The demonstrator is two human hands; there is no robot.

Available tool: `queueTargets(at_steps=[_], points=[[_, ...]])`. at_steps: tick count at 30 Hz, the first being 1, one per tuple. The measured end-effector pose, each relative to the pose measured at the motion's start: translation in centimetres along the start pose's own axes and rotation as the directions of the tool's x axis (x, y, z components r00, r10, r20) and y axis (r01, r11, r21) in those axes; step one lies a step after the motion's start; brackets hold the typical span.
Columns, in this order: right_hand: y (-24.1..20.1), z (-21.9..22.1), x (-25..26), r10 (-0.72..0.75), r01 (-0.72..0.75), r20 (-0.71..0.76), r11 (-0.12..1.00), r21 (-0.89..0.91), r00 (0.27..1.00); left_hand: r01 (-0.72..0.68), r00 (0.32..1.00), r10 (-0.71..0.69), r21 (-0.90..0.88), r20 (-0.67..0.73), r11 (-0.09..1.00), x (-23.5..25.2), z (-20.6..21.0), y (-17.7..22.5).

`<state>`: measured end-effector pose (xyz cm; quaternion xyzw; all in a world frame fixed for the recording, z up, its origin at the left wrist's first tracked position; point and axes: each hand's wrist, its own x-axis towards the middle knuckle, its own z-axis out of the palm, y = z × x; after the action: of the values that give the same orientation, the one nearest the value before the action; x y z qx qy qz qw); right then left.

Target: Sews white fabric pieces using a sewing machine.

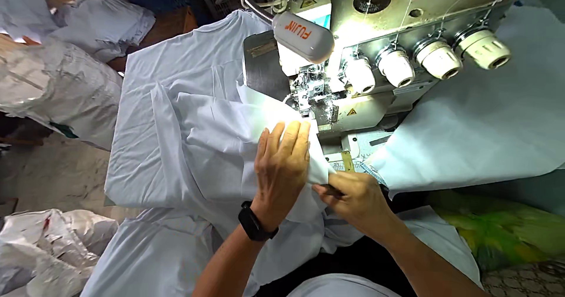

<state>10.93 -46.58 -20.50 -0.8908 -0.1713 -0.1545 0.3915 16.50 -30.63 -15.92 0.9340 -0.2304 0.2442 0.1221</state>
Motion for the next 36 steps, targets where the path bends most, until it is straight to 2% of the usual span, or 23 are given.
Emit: queueTargets(at_steps=[3,5,7,9,11,14,15,16,17,18,19,20,21,23,24,25,26,28,30,31,33,34,36], points=[[-0.5,-0.2,1.9,0.004,-0.008,-0.057,0.998,-0.069,0.998,0.049,0.996,-0.034,-0.171,0.086,0.984,0.8,0.1,-1.1],[-0.6,-0.2,3.0,0.072,-0.073,0.014,0.987,0.142,0.997,0.034,0.988,0.001,-0.223,0.154,0.974,2.0,-0.4,-2.5],[-1.0,-0.3,4.2,0.213,-0.270,0.168,0.825,0.497,0.962,0.036,0.979,0.026,-0.301,0.201,0.953,3.4,-1.1,-3.9],[-1.4,-0.4,5.1,0.339,-0.436,0.281,0.596,0.674,0.898,0.076,0.974,0.021,-0.409,0.228,0.909,4.2,-2.1,-5.5],[-1.4,-0.1,5.4,0.379,-0.463,0.296,0.498,0.733,0.877,0.134,0.982,-0.054,-0.469,0.181,0.873,3.7,-2.8,-7.4],[-1.3,0.4,5.3,0.385,-0.458,0.287,0.493,0.739,0.877,0.276,0.948,-0.319,-0.491,-0.005,0.826,-0.3,-4.4,-10.4],[-1.3,0.6,5.2,0.382,-0.465,0.294,0.509,0.724,0.876,0.317,0.892,-0.434,-0.510,-0.126,0.800,-2.7,-5.0,-11.5],[-1.3,0.7,5.1,0.373,-0.466,0.298,0.536,0.704,0.879,0.345,0.800,-0.541,-0.539,-0.259,0.768,-5.5,-5.3,-12.8],[-1.1,0.6,4.9,0.346,-0.457,0.305,0.574,0.679,0.887,0.391,0.662,-0.653,-0.574,-0.367,0.719,-8.7,-5.2,-13.9],[-0.8,0.5,4.6,0.293,-0.436,0.323,0.624,0.648,0.900,0.481,0.481,-0.779,-0.622,-0.402,0.618,-12.0,-5.0,-14.4],[-0.3,0.3,4.1,0.212,-0.399,0.357,0.683,0.612,0.910,0.604,0.278,-0.905,-0.674,-0.321,0.425,-14.7,-4.7,-14.2],[0.5,-0.1,3.7,0.116,-0.359,0.412,0.729,0.583,0.904,0.685,0.138,-0.977,-0.698,-0.160,0.211,-17.0,-4.3,-13.5],[1.3,-0.6,3.3,0.025,-0.336,0.480,0.746,0.575,0.877,0.725,0.102,-0.995,-0.686,0.024,0.058,-18.9,-3.9,-12.4],[2.6,-1.2,2.8,-0.119,-0.323,0.566,0.717,0.618,0.816,0.778,0.236,-0.896,-0.626,0.376,-0.057,-21.5,-3.1,-9.3],[2.8,-1.4,2.5,-0.146,-0.321,0.560,0.691,0.648,0.816,0.808,0.312,-0.810,-0.587,0.496,-0.048,-22.3,-3.3,-7.8],[2.9,-1.8,2.3,-0.139,-0.300,0.512,0.670,0.679,0.848,0.828,0.389,-0.734,-0.560,0.556,0.015,-22.8,-4.0,-7.0],[2.9,-2.4,2.2,-0.089,-0.271,0.429,0.657,0.704,0.899,0.827,0.448,-0.706,-0.555,0.548,0.093,-22.7,-5.2,-6.8],[3.3,-4.3,2.4,0.149,-0.290,0.253,0.608,0.739,0.956,0.785,0.503,-0.773,-0.580,0.387,0.220,-21.3,-9.8,-7.2],[3.4,-5.9,3.1,0.394,-0.367,0.153,0.551,0.750,0.906,0.757,0.512,-0.843,-0.550,0.163,0.353,-19.2,-15.8,-8.4],[3.1,-6.2,3.2,0.454,-0.414,0.164,0.529,0.741,0.876,0.739,0.531,-0.844,-0.528,0.074,0.419,-18.4,-18.7,-9.7],[1.3,-5.9,2.3,0.412,-0.509,0.330,0.471,0.721,0.849,0.698,0.566,-0.821,-0.487,-0.073,0.525,-17.3,-23.2,-14.4],[-0.2,-5.1,1.6,0.350,-0.556,0.437,0.425,0.714,0.828,0.700,0.556,-0.817,-0.444,-0.153,0.560,-16.7,-24.4,-17.4],[-2.6,-3.1,0.1,0.229,-0.640,0.598,0.301,0.707,0.768,0.750,0.543,-0.799,-0.279,-0.257,0.600,-14.0,-24.7,-22.5]])
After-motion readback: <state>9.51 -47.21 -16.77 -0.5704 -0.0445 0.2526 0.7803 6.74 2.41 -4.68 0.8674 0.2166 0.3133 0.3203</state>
